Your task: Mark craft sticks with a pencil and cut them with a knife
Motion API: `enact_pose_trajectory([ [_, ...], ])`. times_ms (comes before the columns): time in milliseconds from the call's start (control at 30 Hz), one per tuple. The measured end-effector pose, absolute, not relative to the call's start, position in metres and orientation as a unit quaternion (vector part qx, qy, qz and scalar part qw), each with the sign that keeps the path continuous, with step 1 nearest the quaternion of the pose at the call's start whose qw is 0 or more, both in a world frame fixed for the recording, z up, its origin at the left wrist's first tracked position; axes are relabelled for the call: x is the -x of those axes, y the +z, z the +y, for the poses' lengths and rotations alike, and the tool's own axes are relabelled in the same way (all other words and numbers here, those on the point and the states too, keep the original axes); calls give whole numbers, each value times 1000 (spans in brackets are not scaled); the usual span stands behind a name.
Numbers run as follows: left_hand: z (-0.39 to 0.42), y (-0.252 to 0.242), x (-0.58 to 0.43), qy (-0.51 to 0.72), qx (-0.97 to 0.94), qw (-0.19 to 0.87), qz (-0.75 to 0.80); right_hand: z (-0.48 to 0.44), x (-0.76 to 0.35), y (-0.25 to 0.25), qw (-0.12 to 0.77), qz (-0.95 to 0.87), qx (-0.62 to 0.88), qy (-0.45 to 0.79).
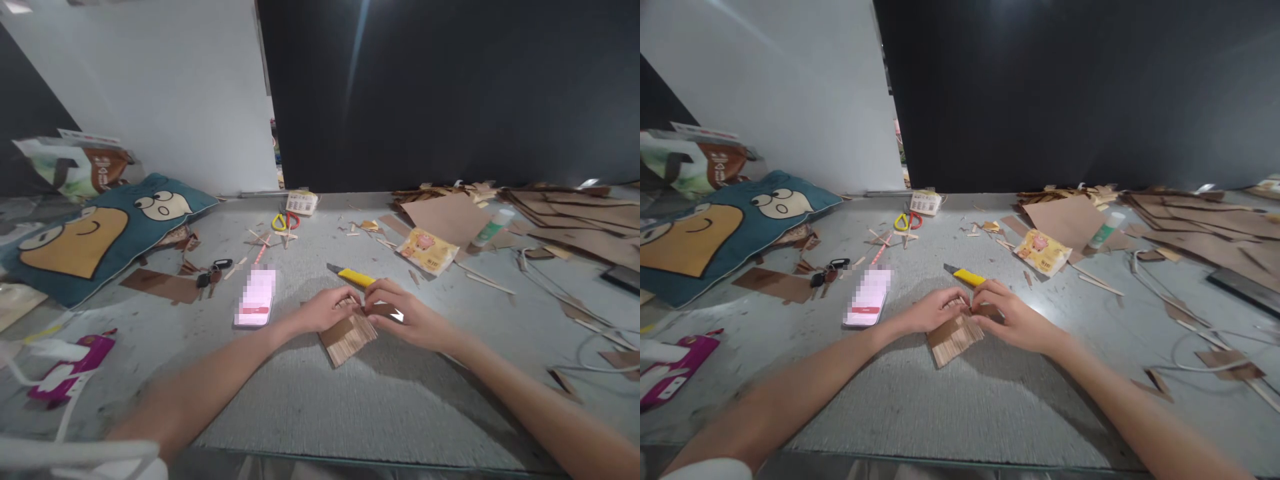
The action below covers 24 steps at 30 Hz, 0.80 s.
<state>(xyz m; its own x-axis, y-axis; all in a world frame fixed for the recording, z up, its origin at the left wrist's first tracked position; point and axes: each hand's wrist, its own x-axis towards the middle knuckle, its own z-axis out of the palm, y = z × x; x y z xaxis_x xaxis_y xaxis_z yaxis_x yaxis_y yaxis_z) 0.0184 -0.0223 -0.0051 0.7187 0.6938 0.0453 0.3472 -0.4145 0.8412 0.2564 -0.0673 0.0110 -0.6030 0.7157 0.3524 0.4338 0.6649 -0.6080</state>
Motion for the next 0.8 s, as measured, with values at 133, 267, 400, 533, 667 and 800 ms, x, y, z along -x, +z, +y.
enact_pose_trajectory([
  [133, -21, -8, -19, 202, -816, 432, 326, -59, -255, -2, 336, -837, 375, 212],
  [267, -21, -9, -19, 206, -812, 439, 324, -54, -256, -14, 347, -835, 382, 189],
  [400, -22, -9, -20, 213, -807, 444, 326, -55, -256, -16, 320, -843, 383, 202],
  [533, -22, -9, -20, 233, -798, 457, 315, -57, -253, -17, 302, -839, 385, 238],
  [667, -21, -11, -21, 248, -792, 467, 305, -57, -251, -16, 300, -820, 396, 284],
  [800, -20, -15, -21, 258, -774, 496, 297, -57, -250, -12, 295, -805, 407, 314],
])
